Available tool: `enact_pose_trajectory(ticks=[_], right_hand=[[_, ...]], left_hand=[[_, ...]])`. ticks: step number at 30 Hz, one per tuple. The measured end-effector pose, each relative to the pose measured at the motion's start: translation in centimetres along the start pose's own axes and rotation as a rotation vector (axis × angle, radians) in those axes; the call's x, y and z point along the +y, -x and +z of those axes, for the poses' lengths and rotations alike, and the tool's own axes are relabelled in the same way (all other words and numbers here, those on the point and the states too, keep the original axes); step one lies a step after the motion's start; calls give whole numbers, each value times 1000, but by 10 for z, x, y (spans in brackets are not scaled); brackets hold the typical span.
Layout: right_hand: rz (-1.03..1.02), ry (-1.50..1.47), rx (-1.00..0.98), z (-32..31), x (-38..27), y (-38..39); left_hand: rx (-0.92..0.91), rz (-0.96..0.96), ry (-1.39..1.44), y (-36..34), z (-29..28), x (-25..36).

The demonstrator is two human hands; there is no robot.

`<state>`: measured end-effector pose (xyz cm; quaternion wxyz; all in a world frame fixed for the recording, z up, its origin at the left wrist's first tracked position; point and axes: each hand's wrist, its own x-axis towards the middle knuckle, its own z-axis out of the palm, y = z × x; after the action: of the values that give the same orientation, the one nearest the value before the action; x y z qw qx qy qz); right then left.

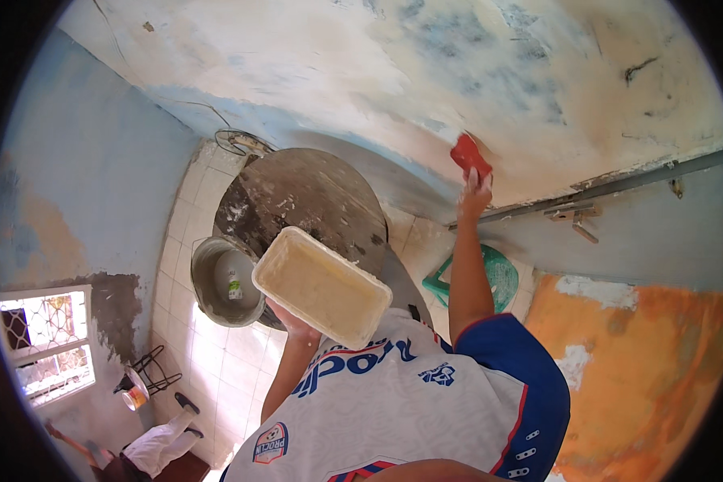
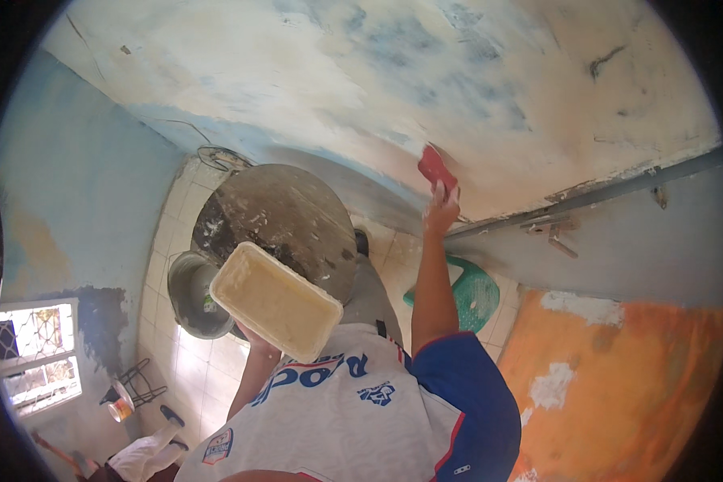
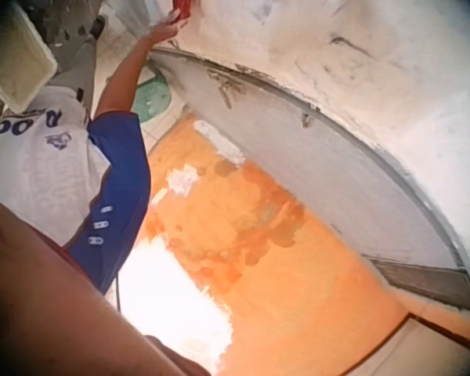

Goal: The person applies a putty-like substance to a wall using a red scraper. They pick up the substance from a plastic container and spread it onto the damaged or uneven sections of the wall.

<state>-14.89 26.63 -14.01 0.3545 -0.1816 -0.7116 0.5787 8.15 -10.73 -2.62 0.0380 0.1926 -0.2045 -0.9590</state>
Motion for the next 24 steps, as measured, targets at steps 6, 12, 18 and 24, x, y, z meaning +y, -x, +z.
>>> enact_pose_trajectory(ticks=[6, 12, 18, 24], right_hand=[[-139, 311, -288, 40, -1, -1], [5, 42, -43, 30, 0, -12], [69, -14, -64, -21, -12, 6], [33, -54, -156, 59, 19, -15]], left_hand=[[-37, -48, -16, -5, 5, 7], [-38, -4, -38, -5, 4, -2], [20, -15, -26, -1, 15, 0], [-84, -56, -44, -1, 26, 3]])
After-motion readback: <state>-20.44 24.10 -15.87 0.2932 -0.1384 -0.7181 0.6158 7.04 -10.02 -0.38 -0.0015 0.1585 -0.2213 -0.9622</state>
